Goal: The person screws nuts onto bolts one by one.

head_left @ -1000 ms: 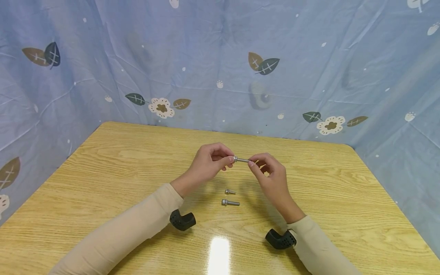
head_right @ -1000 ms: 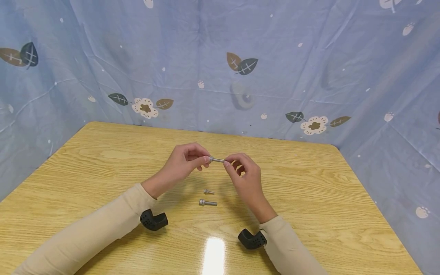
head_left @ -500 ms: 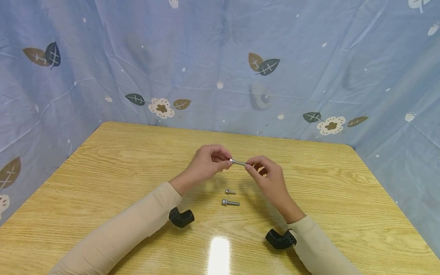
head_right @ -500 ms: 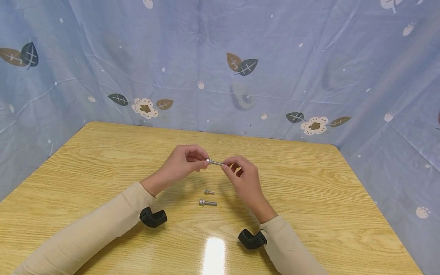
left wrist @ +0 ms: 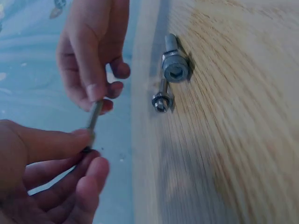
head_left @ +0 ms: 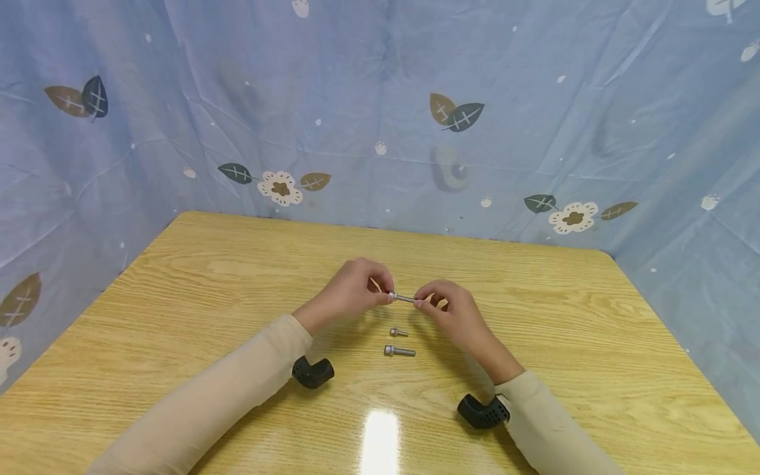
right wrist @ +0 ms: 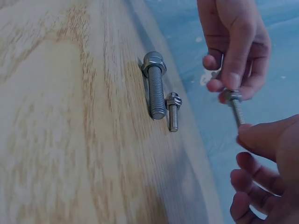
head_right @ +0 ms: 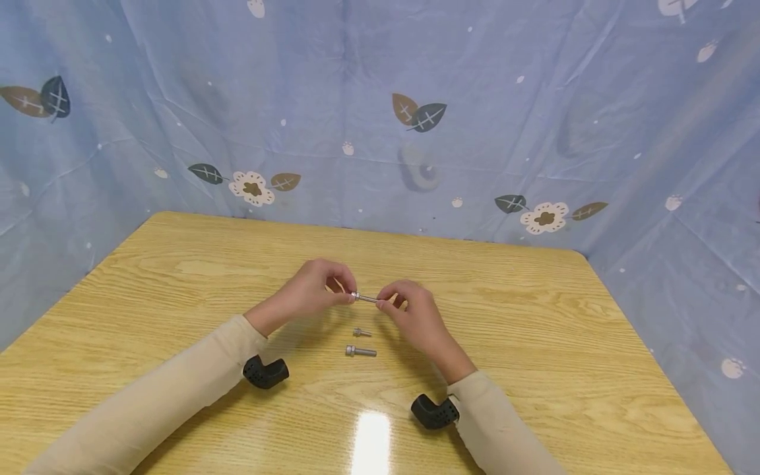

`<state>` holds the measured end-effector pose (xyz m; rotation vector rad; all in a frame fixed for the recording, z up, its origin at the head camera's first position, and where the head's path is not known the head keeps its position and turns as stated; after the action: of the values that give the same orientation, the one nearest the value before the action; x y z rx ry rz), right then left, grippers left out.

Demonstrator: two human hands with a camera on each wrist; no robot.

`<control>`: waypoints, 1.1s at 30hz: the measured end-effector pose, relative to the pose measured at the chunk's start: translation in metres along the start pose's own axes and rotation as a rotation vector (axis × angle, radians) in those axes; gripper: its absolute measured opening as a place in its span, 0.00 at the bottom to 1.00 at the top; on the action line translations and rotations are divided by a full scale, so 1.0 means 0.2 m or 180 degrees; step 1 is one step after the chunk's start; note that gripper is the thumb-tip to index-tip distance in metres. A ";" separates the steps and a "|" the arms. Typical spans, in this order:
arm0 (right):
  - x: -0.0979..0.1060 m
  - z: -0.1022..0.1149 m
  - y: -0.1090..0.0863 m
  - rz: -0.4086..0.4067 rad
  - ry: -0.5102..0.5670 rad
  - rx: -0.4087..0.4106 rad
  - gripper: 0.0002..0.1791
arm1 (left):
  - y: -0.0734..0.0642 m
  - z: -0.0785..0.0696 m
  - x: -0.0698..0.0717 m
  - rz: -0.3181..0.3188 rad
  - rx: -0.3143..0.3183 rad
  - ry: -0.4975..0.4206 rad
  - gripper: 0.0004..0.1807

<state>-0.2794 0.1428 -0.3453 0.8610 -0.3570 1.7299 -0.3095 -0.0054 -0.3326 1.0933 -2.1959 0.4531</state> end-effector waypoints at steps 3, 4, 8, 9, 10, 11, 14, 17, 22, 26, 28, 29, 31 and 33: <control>-0.04 -0.01 0.01 0.0153 -0.0087 0.0045 0.03 | 0.01 0.01 -0.02 0.0201 0.0034 0.0308 0.05; -0.04 -0.01 0.02 0.0187 -0.0119 0.0044 0.03 | 0.02 0.01 -0.03 0.0262 0.0045 0.0399 0.05; -0.06 -0.02 0.02 0.0298 -0.0219 -0.0024 0.04 | 0.03 0.02 -0.07 0.0423 0.0100 0.0606 0.06; -0.07 -0.02 0.02 0.0320 -0.0218 -0.0038 0.03 | 0.04 0.02 -0.07 0.0445 0.0087 0.0642 0.06; -0.07 -0.03 0.02 0.0343 -0.0215 -0.0067 0.03 | 0.04 0.02 -0.08 0.0461 0.0077 0.0669 0.06; -0.07 -0.03 0.02 0.0362 -0.0208 -0.0074 0.04 | 0.05 0.02 -0.08 0.0487 0.0068 0.0696 0.06; -0.08 -0.04 0.02 0.0382 -0.0197 -0.0109 0.03 | 0.06 0.02 -0.10 0.0567 0.0045 0.0782 0.06; -0.09 -0.05 0.03 0.0416 -0.0234 -0.0140 0.03 | 0.08 0.02 -0.11 0.0635 0.0043 0.0877 0.06; -0.12 -0.08 0.05 0.0519 -0.0252 -0.0216 0.03 | 0.09 0.03 -0.12 0.0733 0.0061 0.0980 0.06; -0.12 -0.09 0.06 0.0527 -0.0307 -0.0230 0.02 | 0.10 0.04 -0.12 0.0731 0.0081 0.1037 0.06; -0.12 -0.09 0.06 0.0510 -0.0350 -0.0222 0.02 | 0.11 0.05 -0.12 0.0724 0.0090 0.1042 0.07; -0.12 -0.09 0.06 0.0501 -0.0364 -0.0229 0.02 | 0.11 0.05 -0.12 0.0723 0.0091 0.1044 0.07; -0.12 -0.09 0.07 0.0489 -0.0373 -0.0245 0.02 | 0.11 0.05 -0.12 0.0719 0.0100 0.1042 0.07; -0.12 -0.09 0.07 0.0482 -0.0384 -0.0239 0.03 | 0.11 0.06 -0.12 0.0723 0.0108 0.1038 0.07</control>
<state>-0.2956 0.1324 -0.3731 0.9048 -0.5771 1.7955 -0.3213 0.0156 -0.3579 0.7283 -2.0313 0.7168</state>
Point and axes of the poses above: each hand's wrist, its own y-axis towards the middle knuckle, its own x-axis out of the back of the hand, z = x × y, the point moved 9 cm from there along y, towards the middle knuckle, and after that the axes turned 7 degrees about z, right-handed, at the moved point
